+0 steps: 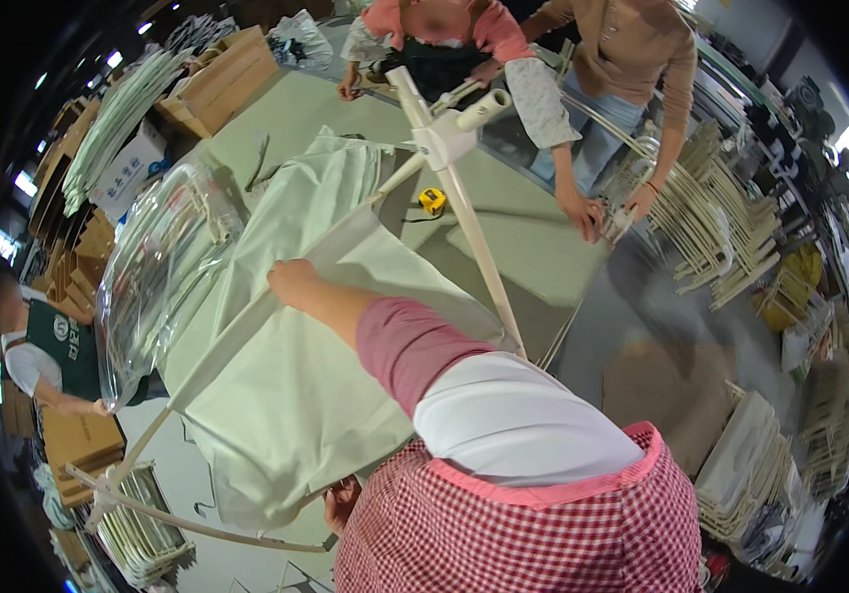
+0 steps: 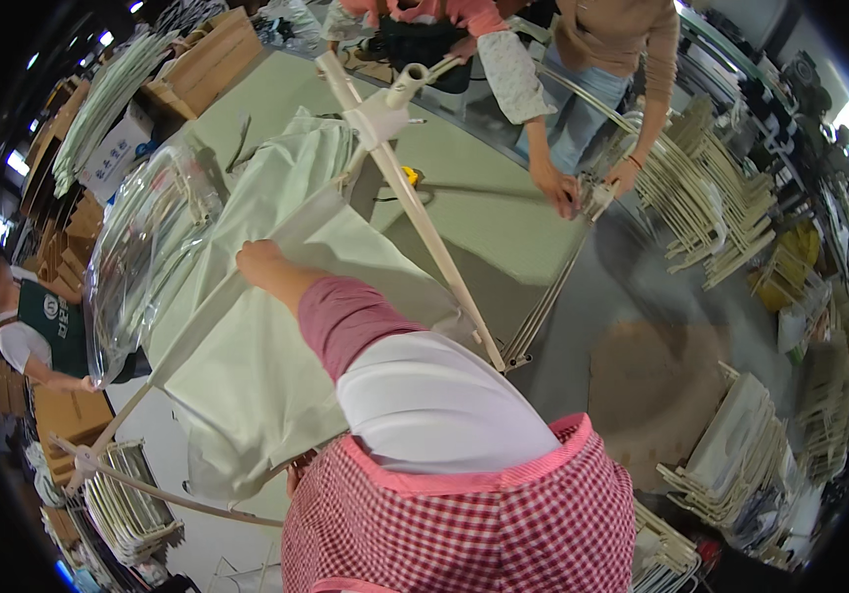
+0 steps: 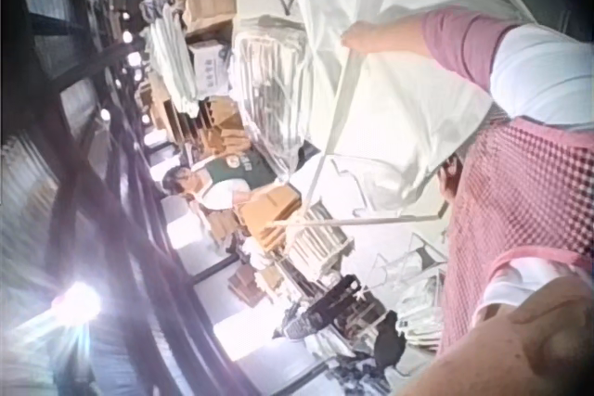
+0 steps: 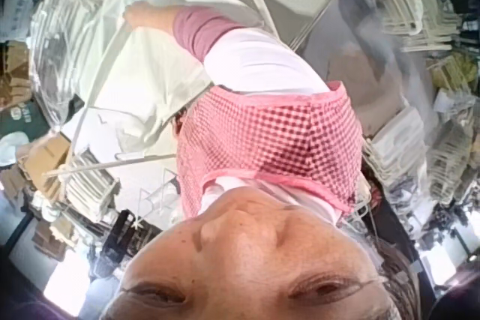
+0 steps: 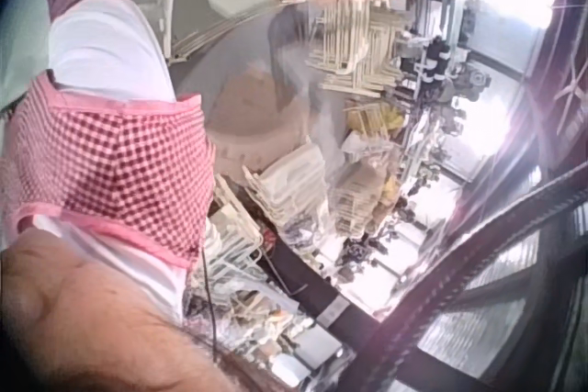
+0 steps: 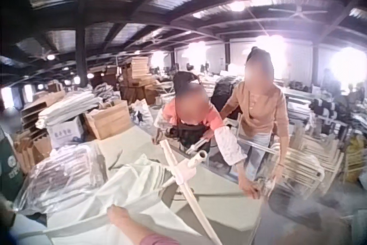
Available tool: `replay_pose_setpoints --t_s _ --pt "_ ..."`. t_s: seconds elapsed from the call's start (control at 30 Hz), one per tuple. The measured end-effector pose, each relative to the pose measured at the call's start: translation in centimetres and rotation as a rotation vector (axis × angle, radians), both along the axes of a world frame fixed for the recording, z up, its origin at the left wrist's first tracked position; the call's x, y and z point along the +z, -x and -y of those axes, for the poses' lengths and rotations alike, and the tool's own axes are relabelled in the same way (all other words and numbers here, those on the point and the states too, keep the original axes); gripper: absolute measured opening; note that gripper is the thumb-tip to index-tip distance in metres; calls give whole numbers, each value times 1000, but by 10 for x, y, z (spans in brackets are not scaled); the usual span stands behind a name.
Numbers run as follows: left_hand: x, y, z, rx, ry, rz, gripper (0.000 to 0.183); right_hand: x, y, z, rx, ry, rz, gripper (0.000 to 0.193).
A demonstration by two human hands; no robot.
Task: The person assembles a white metal frame by inserting rods into joints and securing them. They then place a light-colored fabric sheet over the frame, tucking and smoothing it into place. The process is repeated for multiple units on a large work table.
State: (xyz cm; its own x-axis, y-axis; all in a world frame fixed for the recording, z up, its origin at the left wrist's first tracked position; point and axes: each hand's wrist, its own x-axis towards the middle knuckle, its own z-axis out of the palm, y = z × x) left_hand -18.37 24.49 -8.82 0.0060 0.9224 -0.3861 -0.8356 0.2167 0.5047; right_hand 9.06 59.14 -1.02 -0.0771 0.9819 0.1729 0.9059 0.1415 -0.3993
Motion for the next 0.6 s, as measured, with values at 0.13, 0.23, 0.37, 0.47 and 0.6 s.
replay_pose_setpoints --t_s 0.13,0.23,0.37,0.47,0.6 --pt "27 5 -13 -25 -93 137 34 -4 -1 4 -5 12 4 27" --pt "43 8 -25 23 -33 132 29 4 -3 21 62 26 35 29" --pt "53 4 -29 -37 -19 88 31 4 6 85 459 -323 41 50" --pt "58 -1 -28 -58 54 -49 31 -14 30 127 831 530 131 65" --pt "59 16 -24 211 249 -244 28 -46 43 161 1061 569 472 75"
